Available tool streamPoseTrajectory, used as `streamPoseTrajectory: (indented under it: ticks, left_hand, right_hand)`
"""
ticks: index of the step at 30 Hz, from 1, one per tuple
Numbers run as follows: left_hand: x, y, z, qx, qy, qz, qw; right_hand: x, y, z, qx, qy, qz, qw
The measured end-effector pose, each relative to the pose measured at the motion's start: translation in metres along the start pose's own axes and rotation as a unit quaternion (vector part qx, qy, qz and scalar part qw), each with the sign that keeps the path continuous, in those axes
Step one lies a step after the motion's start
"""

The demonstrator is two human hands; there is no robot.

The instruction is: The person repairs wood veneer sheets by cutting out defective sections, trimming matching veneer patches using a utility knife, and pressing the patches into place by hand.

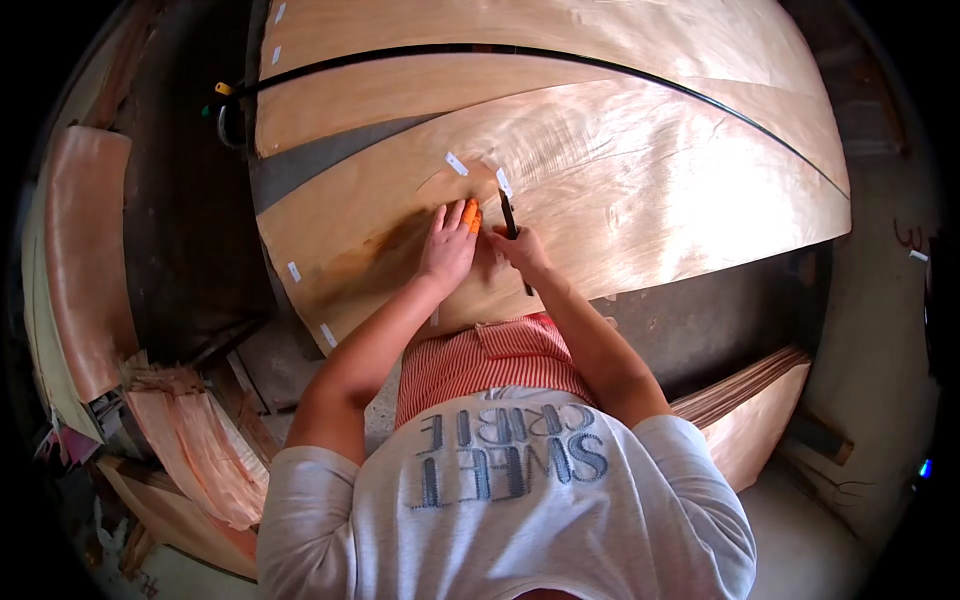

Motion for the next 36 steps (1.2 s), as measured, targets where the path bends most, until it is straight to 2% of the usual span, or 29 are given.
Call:
streamPoseTrajectory:
  ticks: [1, 3, 4, 5, 6, 7, 10, 11, 14, 16, 18, 19, 23, 29, 30, 32, 33, 34, 36]
  left_hand:
    - [-0.004, -0.001, -0.003, -0.056, 0.011, 0.001, 0.998]
    - [-0.004, -0.002, -0.007, -0.17, 0.041, -0.002, 0.985]
    - [-0.002, -0.001, -0.006, -0.133, 0.023, -0.005, 0.991]
    - [-0.002, -0.002, -0.006, -0.093, 0.003, -0.006, 0.996]
    - [0.0, -0.001, -0.005, -0.055, -0.017, -0.007, 0.998]
    - [0.003, 0.0, -0.005, -0.069, -0.037, -0.004, 0.997]
    - [0.025, -0.011, -0.022, -0.234, -0.128, -0.039, 0.963]
    - [0.03, -0.016, -0.024, -0.234, -0.123, -0.046, 0.963]
    - [0.044, -0.03, -0.028, -0.213, -0.108, -0.061, 0.969]
    - [0.052, -0.034, -0.019, -0.178, -0.102, -0.064, 0.977]
    - [0.057, -0.041, -0.02, -0.191, -0.114, -0.072, 0.972]
    - [0.06, -0.045, -0.02, -0.197, -0.12, -0.077, 0.97]
    - [0.073, -0.056, -0.025, -0.254, -0.163, -0.13, 0.944]
    - [0.067, -0.034, -0.014, -0.183, -0.016, -0.153, 0.971]
    - [0.064, -0.028, -0.026, -0.125, -0.006, -0.155, 0.98]
    - [0.066, -0.024, -0.023, -0.087, -0.054, -0.191, 0.976]
    - [0.066, -0.026, -0.019, -0.111, -0.016, -0.176, 0.978]
    - [0.065, -0.025, -0.016, -0.065, 0.014, -0.176, 0.982]
    - [0.067, -0.024, -0.007, -0.043, 0.048, -0.156, 0.986]
  right_hand:
    - [0.007, -0.003, -0.004, -0.006, -0.114, -0.049, 0.992]
    - [0.029, -0.006, -0.024, -0.019, -0.333, -0.152, 0.93]
    - [0.02, 0.01, -0.037, 0.002, -0.356, -0.134, 0.925]
    - [0.008, 0.022, -0.051, 0.06, -0.32, -0.05, 0.944]
    - [0.019, 0.017, -0.062, 0.094, -0.288, -0.055, 0.951]
    - [0.025, 0.015, -0.069, 0.095, -0.243, -0.063, 0.963]
    - [0.045, 0.007, -0.056, 0.115, -0.128, -0.037, 0.984]
    - [0.048, 0.005, -0.043, 0.125, -0.092, -0.017, 0.988]
    - [0.056, 0.018, 0.004, 0.112, -0.028, -0.042, 0.992]
    - [0.063, 0.036, 0.038, 0.133, 0.004, -0.098, 0.986]
    - [0.087, 0.03, 0.063, 0.149, 0.07, -0.089, 0.982]
    - [0.064, 0.057, 0.074, 0.118, 0.01, -0.104, 0.988]
    - [0.077, 0.052, 0.076, 0.084, -0.106, -0.04, 0.99]
    - [0.041, 0.077, 0.086, 0.076, -0.071, -0.079, 0.991]
    - [0.033, 0.081, 0.086, 0.078, -0.07, -0.094, 0.99]
    - [0.1, 0.035, 0.07, 0.077, -0.321, -0.091, 0.94]
    - [0.103, 0.037, 0.069, 0.059, -0.364, -0.107, 0.923]
    - [0.106, 0.04, 0.068, 0.042, -0.404, -0.122, 0.905]
    - [0.117, 0.045, 0.059, 0.021, -0.482, -0.116, 0.868]
Point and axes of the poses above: each hand's wrist, its own y-axis towards the middle knuckle, its own z-axis out of the palm, x = y × z, the point moved 7 cm from there along y, towards the middle knuckle, and after that the axes turned 1 degree about x, right-handed, at the moved point
